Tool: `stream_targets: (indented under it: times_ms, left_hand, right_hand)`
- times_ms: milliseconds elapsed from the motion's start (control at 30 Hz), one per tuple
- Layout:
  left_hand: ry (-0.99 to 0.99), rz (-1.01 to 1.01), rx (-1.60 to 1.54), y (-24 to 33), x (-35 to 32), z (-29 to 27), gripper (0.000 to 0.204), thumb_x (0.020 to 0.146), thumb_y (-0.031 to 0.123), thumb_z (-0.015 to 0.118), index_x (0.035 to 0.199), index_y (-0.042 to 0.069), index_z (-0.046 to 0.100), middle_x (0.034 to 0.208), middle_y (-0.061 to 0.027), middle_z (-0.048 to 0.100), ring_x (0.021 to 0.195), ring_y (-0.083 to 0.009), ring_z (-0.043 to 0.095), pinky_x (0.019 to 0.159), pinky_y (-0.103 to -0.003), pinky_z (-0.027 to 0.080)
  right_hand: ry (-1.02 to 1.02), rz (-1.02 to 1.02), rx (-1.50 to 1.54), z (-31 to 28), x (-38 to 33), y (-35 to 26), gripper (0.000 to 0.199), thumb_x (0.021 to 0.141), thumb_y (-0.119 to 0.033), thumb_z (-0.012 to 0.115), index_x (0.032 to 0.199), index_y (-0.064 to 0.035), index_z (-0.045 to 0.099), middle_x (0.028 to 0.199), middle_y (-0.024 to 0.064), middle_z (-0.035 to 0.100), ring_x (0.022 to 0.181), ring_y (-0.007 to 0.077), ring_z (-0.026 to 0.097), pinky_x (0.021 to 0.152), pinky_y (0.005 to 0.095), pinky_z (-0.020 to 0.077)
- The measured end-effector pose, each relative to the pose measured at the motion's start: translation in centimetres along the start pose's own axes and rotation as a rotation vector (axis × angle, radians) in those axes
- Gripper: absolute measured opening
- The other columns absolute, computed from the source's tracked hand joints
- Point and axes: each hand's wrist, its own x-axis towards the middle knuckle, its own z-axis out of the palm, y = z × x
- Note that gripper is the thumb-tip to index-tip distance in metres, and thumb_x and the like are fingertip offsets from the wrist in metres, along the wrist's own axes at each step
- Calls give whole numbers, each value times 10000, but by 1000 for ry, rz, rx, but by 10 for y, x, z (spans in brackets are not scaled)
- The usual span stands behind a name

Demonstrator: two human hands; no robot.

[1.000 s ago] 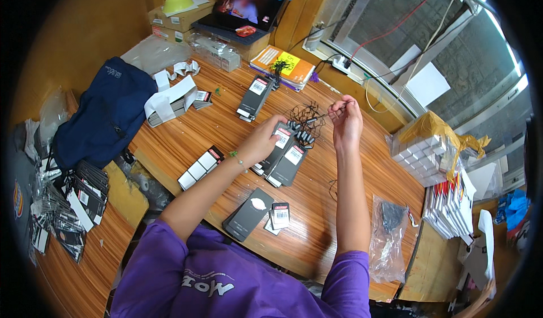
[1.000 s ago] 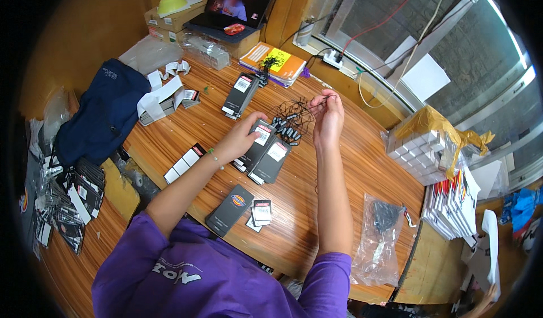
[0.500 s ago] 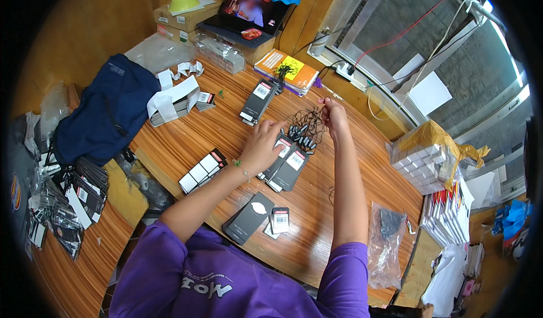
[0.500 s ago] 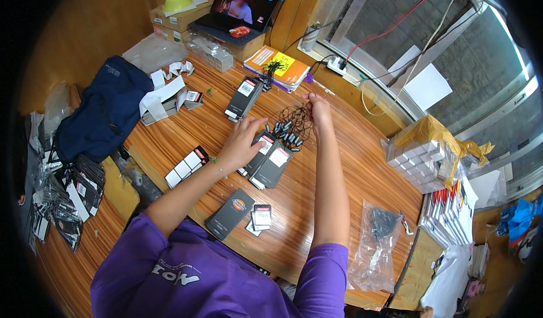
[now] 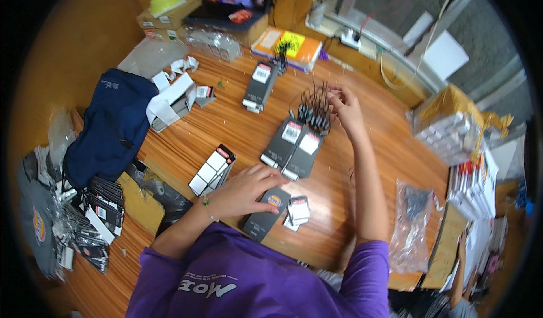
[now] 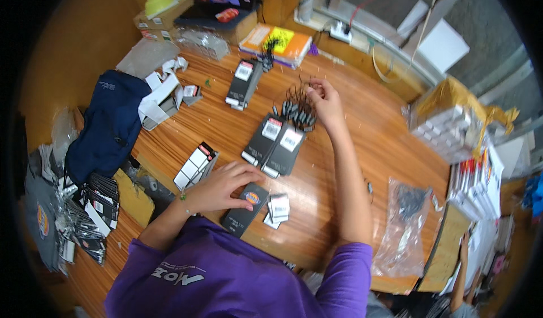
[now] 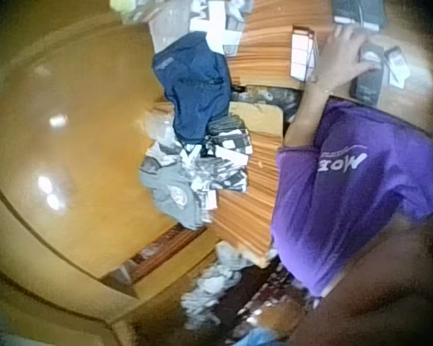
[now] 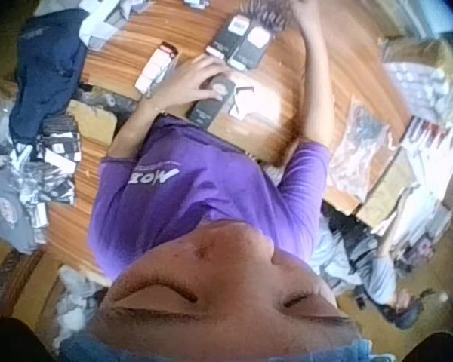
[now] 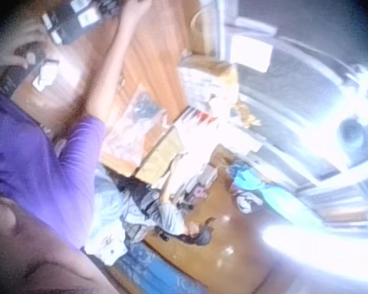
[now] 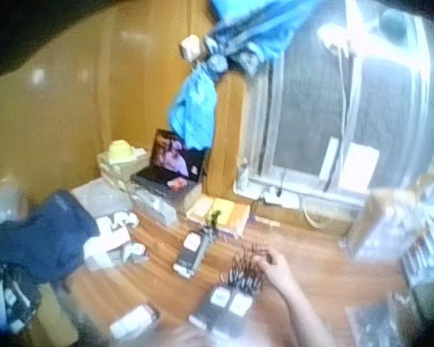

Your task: The person repeatedly picks up small black boxes and thin black cables from a wooden table, inserts the cable into the box, and places the assembled unit on a growing stack. The person handles the items one at a time and continues the process throughout the clip.

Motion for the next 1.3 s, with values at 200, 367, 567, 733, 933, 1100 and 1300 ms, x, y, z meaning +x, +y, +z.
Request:
stream_targets:
  times_ms: [200,367,567,733,933,1100,1300]
  left_hand:
    - [-83,-131,-61,-7,-4,8,627,681,348,736,1193,64,510,1189,-113,497,1119,-303,461,952,-377,378]
    - [-33,-78,52,-5,5,9,561,642,332,751,1111,75,584,1082,-78,535,1048,-264,497,909,-361,400]
    - [20,-97,89,-2,2,8,545,614,271,774,1094,79,600,1025,-61,525,1026,-246,497,889,-348,410]
    - [29,-269,-246,14,2,3,511,653,133,771,1122,82,575,1031,-57,524,991,-212,532,854,-300,435]
    - [105,-464,-867,28,2,2,350,823,-73,559,1162,-13,498,1027,-102,623,947,-122,594,797,-230,470]
    - [151,-387,-831,37,7,32,331,829,-50,577,1143,18,495,891,-74,638,846,-73,588,714,-194,468]
    - [391,-293,-971,42,11,36,222,888,-30,499,1110,-20,492,946,-87,626,868,-77,581,758,-203,471]
  right_hand:
    - [-694,-99,-471,-6,-152,-64,362,738,-264,698,1027,-69,602,802,118,605,754,292,600,648,358,470]
    - [-651,-174,-681,-5,-184,-49,388,672,-202,721,1027,-105,599,930,78,560,930,262,558,763,373,463]
    - [-595,-181,-516,-4,-183,-37,307,654,-100,724,927,-53,590,897,106,568,841,281,560,729,372,456]
    - [-613,70,-236,-8,-184,-39,181,709,-56,696,848,-36,582,715,91,578,674,243,577,612,325,460]
    - [-495,73,107,-15,-191,-67,124,777,-19,667,833,-9,557,632,59,550,581,84,506,531,255,416]
    - [-244,-54,-33,2,-200,-72,202,762,-47,692,889,-38,535,618,33,508,552,104,498,495,251,410]
    - [-104,21,-463,-59,-171,-73,152,770,-84,679,856,-15,575,637,53,562,592,115,528,543,256,420]
